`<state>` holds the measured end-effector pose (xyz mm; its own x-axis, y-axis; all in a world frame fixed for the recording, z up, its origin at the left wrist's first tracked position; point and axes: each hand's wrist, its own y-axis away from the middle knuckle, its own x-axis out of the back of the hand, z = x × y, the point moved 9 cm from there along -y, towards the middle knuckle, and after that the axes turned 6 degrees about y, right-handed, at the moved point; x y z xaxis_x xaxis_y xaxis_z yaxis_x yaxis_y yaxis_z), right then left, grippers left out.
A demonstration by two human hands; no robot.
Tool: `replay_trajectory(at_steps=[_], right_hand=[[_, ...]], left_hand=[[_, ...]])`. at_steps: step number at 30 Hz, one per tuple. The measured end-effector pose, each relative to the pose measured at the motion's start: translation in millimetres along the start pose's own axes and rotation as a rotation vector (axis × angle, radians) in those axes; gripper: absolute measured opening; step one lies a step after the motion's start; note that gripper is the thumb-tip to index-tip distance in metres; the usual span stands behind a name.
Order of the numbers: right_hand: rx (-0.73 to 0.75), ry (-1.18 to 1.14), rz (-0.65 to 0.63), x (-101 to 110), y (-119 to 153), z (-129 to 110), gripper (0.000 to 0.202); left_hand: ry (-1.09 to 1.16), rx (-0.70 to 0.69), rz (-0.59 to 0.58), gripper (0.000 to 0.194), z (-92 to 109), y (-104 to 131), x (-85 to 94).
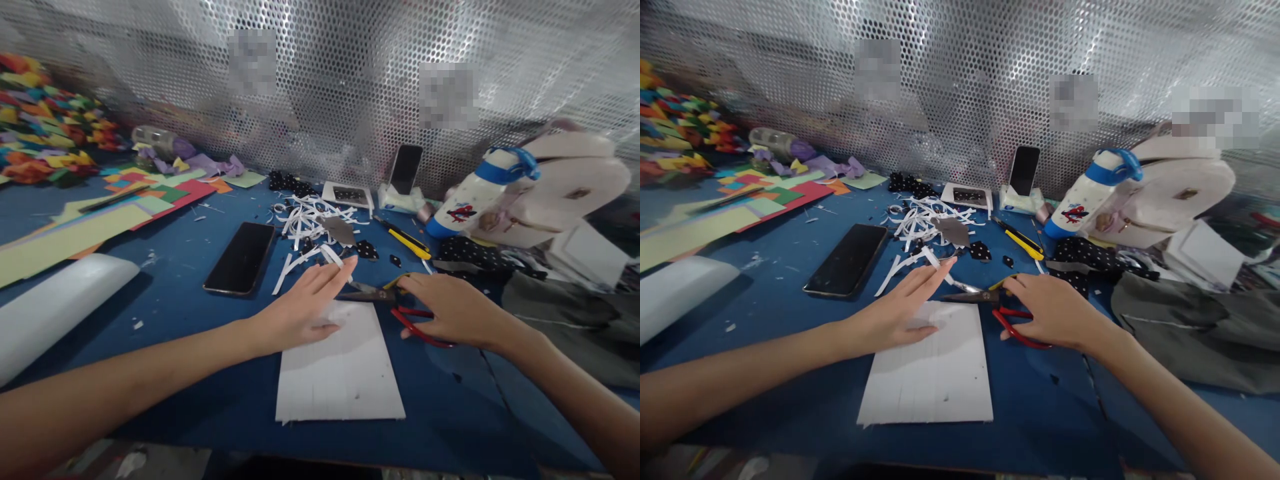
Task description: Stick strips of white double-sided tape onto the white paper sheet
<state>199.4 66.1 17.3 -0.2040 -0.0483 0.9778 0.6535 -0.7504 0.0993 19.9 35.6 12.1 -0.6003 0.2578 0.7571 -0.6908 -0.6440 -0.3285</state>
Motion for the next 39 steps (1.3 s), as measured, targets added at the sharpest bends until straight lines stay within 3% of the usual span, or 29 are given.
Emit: replay_trajectory(at_steps=[4, 8, 12, 16, 22, 24, 31, 34, 39], right_hand=[[-0.032, 0.006, 0.018, -0.3, 12.3, 23.7, 0.063], [-0.09, 0.0, 0.036, -5.3, 21.2, 52.3, 0.047], [-0.162, 0.084, 0.136, -2.8, 20.0, 68.7, 0.045], [-0.08, -0.02, 0.258, 19.0, 8.6, 39.4, 0.035], [0.154, -0.549, 0.276, 45.7, -19.5, -46.3, 0.022], [0.174, -0.684, 0.298, 48.2, -31.4, -62.9, 0.015], [0.07, -1.345, 0.212, 23.8, -62.9, -78.5, 0.031], [0.057, -1.4, 0.222, 18.0, -62.6, -79.2, 0.031], [0.052, -1.269, 0.282, 20.5, -57.6, -76.8, 0.026]], left_hand=[[0.015, 0.025, 0.019, 0.098, -0.4, 0.1, 2.6], [0.004, 0.006, 0.043, 0.098, 3.8, -0.3, 6.1], [-0.036, -0.084, 0.044, 0.085, 10.5, 1.0, 5.2], [-0.072, -0.196, 0.092, 0.066, 16.9, 4.5, 6.7], [-0.095, -0.285, 0.225, 0.059, 23.1, 7.5, 18.4], [-0.081, -0.282, 0.223, 0.061, 23.1, 6.8, 19.7], [-0.01, -0.16, 0.148, 0.077, 9.8, 3.5, 16.2], [-0.001, -0.163, 0.134, 0.078, 8.4, 3.5, 14.5], [0.004, -0.169, 0.184, 0.072, 9.9, 4.5, 19.9]])
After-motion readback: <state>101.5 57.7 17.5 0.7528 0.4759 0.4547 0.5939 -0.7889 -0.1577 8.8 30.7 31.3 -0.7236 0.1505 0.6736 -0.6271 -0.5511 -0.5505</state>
